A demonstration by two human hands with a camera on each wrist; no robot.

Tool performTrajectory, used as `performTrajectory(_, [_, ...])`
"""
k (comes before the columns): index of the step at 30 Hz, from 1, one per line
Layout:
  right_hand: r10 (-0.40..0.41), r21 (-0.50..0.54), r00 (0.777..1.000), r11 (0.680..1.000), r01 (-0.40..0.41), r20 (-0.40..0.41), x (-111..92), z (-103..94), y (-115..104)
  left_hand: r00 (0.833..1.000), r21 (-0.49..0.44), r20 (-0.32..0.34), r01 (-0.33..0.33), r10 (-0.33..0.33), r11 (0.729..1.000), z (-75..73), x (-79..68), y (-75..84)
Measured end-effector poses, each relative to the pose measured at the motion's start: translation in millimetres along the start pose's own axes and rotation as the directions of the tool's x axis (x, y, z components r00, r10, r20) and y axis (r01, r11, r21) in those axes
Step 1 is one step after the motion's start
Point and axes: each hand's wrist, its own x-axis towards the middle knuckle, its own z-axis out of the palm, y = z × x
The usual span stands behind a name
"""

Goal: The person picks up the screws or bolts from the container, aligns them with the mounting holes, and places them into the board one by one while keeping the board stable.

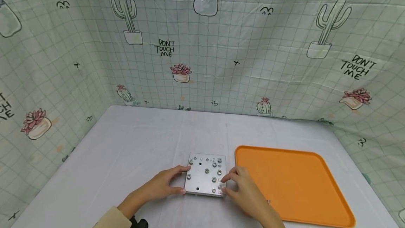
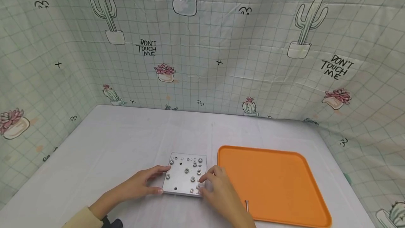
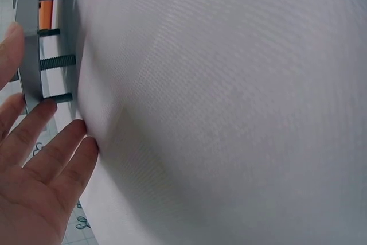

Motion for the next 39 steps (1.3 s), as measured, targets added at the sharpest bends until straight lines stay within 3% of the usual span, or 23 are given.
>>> performTrajectory(9, [0.093, 0.001, 0.995, 0.996, -0.093, -0.031, -6, -27.5, 17, 1.000, -0.004, 0.000, 0.019, -0.019, 1.000, 0.1, -0.2, 0.9])
performTrajectory(20, [0.257, -0.040, 0.966, 0.966, -0.256, 0.026, -18, -55.3, 45, 1.000, 0.004, -0.005, 0.020, -0.020, 1.000, 1.0, 0.7, -1.4])
performTrajectory(39, [0.400, -0.171, 0.913, 0.907, -0.384, 0.075, -41, -55.3, 78, 1.000, 0.004, -0.004, 0.022, -0.022, 1.000, 1.9, 1.5, -2.5])
